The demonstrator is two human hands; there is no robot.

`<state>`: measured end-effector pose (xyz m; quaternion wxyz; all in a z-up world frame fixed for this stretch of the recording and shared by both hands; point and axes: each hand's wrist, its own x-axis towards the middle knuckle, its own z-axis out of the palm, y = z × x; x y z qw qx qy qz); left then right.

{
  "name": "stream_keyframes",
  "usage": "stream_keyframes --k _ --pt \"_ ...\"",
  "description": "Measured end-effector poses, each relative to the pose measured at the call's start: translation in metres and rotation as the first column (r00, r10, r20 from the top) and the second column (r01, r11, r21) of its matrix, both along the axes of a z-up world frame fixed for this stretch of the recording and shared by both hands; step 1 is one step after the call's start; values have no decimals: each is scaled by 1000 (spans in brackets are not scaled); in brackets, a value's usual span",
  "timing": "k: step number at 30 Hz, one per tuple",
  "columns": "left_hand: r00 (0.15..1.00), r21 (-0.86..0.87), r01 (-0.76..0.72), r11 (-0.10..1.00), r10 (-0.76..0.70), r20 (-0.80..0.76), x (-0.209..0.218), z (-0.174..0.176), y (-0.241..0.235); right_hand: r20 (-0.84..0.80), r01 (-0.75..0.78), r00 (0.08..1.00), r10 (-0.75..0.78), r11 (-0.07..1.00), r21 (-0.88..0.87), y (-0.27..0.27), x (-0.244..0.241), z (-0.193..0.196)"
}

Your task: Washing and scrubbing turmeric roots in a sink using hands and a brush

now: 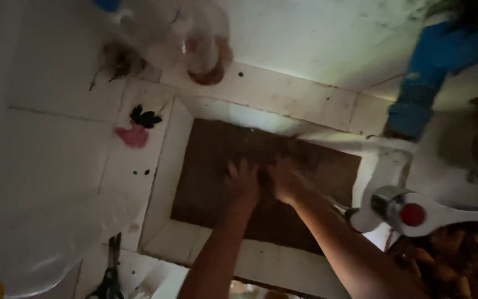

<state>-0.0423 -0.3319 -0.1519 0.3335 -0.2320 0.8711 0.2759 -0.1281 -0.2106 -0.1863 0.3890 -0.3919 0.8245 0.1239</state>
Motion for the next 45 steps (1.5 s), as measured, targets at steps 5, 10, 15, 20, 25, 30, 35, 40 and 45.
stream_keyframes --k 5,10,15,20,25,30,35,40,45 --pt "959 -6 138 990 -135 -249 -7 83 -44 197 667 742 -641 676 -314 39 -6 34" --pt "985 -208 17 978 -52 -164 -11 27 -100 -198 284 934 -297 955 -92 66 -25 51" --pt "979 -102 -192 976 184 -86 13 -37 -76 -11 397 918 -397 917 -37 57 6 73" --pt "990 -10 130 991 -129 53 46 -21 -35 64 233 970 -234 972 14 42 37 99" --pt "965 66 245 967 -250 76 63 43 -12 127 315 945 -300 941 -123 61 74 57" --pt "989 171 -140 975 147 -30 57 28 -71 290 698 715 -637 619 -361 119 57 -8" --pt "895 27 -417 909 405 185 60 7 -85 160 846 521 -839 483 -224 113 56 61" --pt "859 145 -483 863 435 271 85 -34 -37 172 739 667 -725 674 -26 104 91 1" --pt "854 387 -518 763 434 287 85 -37 7 269 693 696 -666 721 -11 97 114 -13"
